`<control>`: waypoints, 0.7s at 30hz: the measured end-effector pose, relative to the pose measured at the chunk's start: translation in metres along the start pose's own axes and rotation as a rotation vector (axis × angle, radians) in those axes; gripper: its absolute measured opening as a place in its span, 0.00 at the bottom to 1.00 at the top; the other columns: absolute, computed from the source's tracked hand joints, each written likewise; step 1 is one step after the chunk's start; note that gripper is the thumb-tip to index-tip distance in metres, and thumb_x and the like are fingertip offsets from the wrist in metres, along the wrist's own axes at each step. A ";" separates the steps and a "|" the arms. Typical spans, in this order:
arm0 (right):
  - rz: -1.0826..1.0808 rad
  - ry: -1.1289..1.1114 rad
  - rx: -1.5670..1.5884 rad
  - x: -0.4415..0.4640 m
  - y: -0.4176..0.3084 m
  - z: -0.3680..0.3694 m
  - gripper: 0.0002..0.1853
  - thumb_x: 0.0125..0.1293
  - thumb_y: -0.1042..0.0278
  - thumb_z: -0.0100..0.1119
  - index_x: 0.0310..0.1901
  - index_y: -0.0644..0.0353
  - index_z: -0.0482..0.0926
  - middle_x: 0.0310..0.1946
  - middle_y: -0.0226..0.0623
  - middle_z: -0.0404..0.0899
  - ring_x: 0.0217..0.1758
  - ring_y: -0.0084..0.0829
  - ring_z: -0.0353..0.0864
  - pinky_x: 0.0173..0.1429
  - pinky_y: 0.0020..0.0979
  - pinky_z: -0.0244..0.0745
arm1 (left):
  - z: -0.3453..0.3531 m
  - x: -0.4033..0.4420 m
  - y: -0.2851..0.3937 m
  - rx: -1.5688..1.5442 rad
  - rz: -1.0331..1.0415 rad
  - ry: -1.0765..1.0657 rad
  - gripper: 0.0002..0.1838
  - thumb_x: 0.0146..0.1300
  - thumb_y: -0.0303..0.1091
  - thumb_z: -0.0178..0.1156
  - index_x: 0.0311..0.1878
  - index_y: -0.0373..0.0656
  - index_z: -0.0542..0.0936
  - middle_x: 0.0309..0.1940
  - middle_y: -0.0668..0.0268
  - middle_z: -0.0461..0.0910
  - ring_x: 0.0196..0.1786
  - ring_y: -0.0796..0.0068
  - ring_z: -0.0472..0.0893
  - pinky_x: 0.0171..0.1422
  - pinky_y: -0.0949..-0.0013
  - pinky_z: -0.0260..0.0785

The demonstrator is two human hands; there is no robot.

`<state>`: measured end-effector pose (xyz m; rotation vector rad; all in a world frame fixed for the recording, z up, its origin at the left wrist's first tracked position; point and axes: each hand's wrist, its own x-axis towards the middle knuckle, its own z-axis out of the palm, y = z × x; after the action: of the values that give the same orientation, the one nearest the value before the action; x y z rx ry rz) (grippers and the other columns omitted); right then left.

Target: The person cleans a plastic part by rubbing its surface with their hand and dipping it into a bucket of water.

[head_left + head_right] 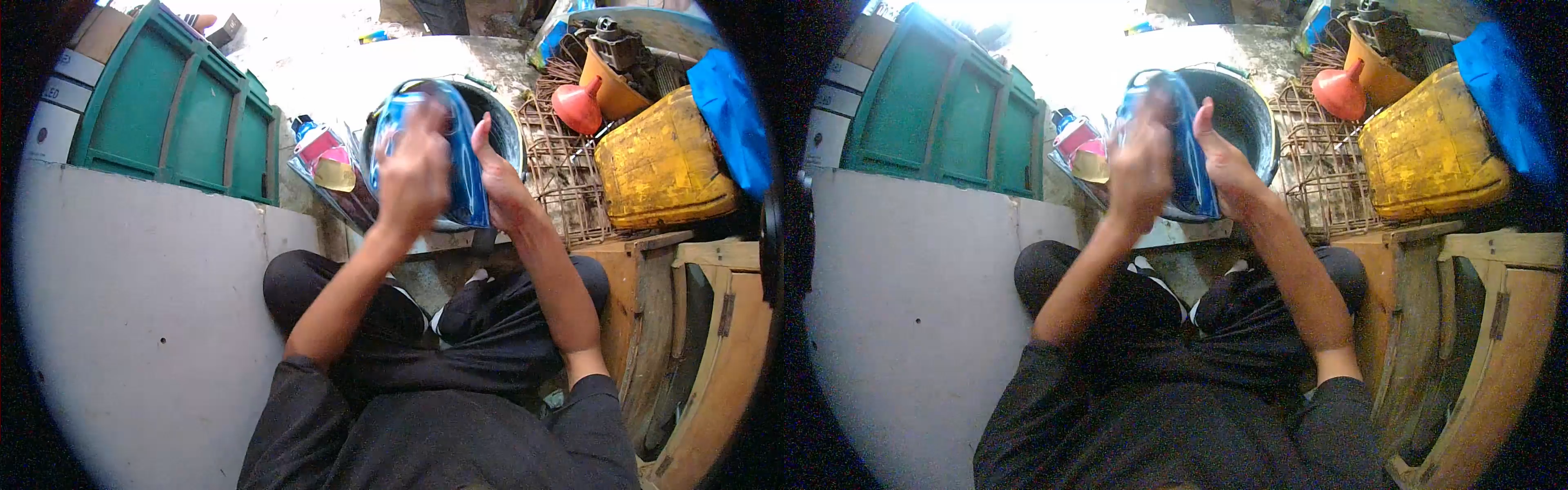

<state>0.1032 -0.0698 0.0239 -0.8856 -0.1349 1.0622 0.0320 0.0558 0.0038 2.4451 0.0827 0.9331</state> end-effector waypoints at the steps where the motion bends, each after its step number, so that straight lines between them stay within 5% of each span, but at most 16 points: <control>1: -0.020 -0.010 0.086 0.004 0.000 -0.001 0.40 0.73 0.30 0.30 0.70 0.58 0.63 0.60 0.43 0.76 0.60 0.34 0.80 0.62 0.35 0.79 | 0.003 -0.009 0.012 -0.044 0.096 -0.048 0.20 0.73 0.35 0.46 0.60 0.35 0.78 0.69 0.54 0.72 0.75 0.60 0.67 0.76 0.49 0.45; 5: -0.002 -0.090 0.216 -0.003 -0.008 -0.011 0.42 0.72 0.28 0.27 0.71 0.57 0.62 0.61 0.43 0.76 0.61 0.37 0.79 0.64 0.40 0.77 | 0.001 0.008 0.004 0.135 0.110 -0.038 0.18 0.71 0.34 0.48 0.57 0.39 0.79 0.67 0.57 0.74 0.74 0.66 0.68 0.74 0.49 0.43; 6: -0.010 -0.080 0.165 -0.002 -0.009 -0.013 0.42 0.72 0.28 0.28 0.71 0.57 0.62 0.60 0.42 0.76 0.60 0.38 0.80 0.64 0.41 0.77 | 0.001 0.016 -0.016 0.182 -0.109 -0.172 0.20 0.72 0.33 0.45 0.61 0.38 0.77 0.66 0.55 0.74 0.72 0.64 0.70 0.74 0.49 0.44; 8: -0.081 0.005 0.175 -0.006 -0.010 0.014 0.41 0.72 0.29 0.29 0.70 0.56 0.64 0.57 0.41 0.79 0.57 0.37 0.82 0.61 0.40 0.79 | -0.011 0.036 -0.031 -0.249 -0.467 0.016 0.21 0.73 0.33 0.42 0.61 0.36 0.77 0.65 0.52 0.75 0.71 0.61 0.71 0.74 0.49 0.45; 10: -0.050 0.060 -0.005 -0.005 -0.012 0.006 0.38 0.75 0.34 0.30 0.74 0.55 0.57 0.67 0.45 0.70 0.65 0.38 0.76 0.67 0.49 0.75 | -0.010 0.032 -0.032 -0.291 -0.424 0.126 0.22 0.74 0.34 0.41 0.62 0.35 0.77 0.65 0.51 0.75 0.72 0.60 0.70 0.74 0.51 0.46; 13: -0.108 0.110 -0.029 -0.005 -0.014 -0.002 0.35 0.76 0.37 0.32 0.73 0.55 0.59 0.64 0.42 0.73 0.60 0.36 0.80 0.64 0.41 0.79 | -0.009 0.001 0.008 0.039 0.048 -0.051 0.22 0.75 0.36 0.41 0.61 0.35 0.77 0.66 0.55 0.74 0.74 0.62 0.67 0.74 0.53 0.44; 14: -0.129 0.109 0.016 -0.005 -0.013 -0.005 0.34 0.77 0.38 0.33 0.72 0.56 0.60 0.63 0.41 0.74 0.59 0.35 0.81 0.63 0.38 0.80 | -0.008 0.001 0.014 0.096 0.064 -0.032 0.21 0.74 0.35 0.44 0.61 0.35 0.78 0.66 0.55 0.74 0.74 0.62 0.68 0.74 0.53 0.43; 15: -0.170 0.126 -0.009 -0.004 -0.011 -0.005 0.32 0.77 0.38 0.37 0.65 0.60 0.69 0.50 0.37 0.82 0.48 0.28 0.84 0.52 0.34 0.83 | -0.008 0.004 0.005 0.119 -0.091 -0.112 0.21 0.73 0.35 0.46 0.61 0.36 0.78 0.67 0.55 0.74 0.74 0.62 0.68 0.74 0.53 0.43; 16: -0.145 0.175 -0.052 -0.005 -0.012 -0.001 0.30 0.77 0.41 0.40 0.63 0.60 0.71 0.51 0.37 0.81 0.49 0.29 0.84 0.54 0.35 0.83 | -0.006 0.013 -0.009 0.144 -0.246 -0.192 0.20 0.73 0.35 0.47 0.62 0.36 0.78 0.67 0.55 0.74 0.73 0.61 0.68 0.74 0.53 0.43; 17: -0.171 0.222 -0.041 -0.007 -0.013 0.009 0.28 0.78 0.43 0.41 0.63 0.61 0.71 0.51 0.38 0.81 0.49 0.29 0.84 0.54 0.34 0.82 | 0.004 0.024 -0.017 -0.300 -0.394 0.149 0.20 0.72 0.35 0.49 0.62 0.37 0.77 0.68 0.56 0.73 0.72 0.62 0.70 0.75 0.52 0.43; 21: -0.313 0.218 0.058 0.006 -0.009 -0.004 0.24 0.79 0.50 0.43 0.63 0.62 0.71 0.53 0.39 0.81 0.50 0.29 0.84 0.57 0.34 0.81 | 0.002 -0.010 0.020 0.029 0.039 -0.023 0.20 0.73 0.36 0.49 0.62 0.38 0.78 0.67 0.56 0.74 0.73 0.65 0.69 0.74 0.52 0.44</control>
<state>0.1149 -0.0686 0.0259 -0.8889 -0.0573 0.6705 0.0230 0.0353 0.0062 2.4921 0.0414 0.9259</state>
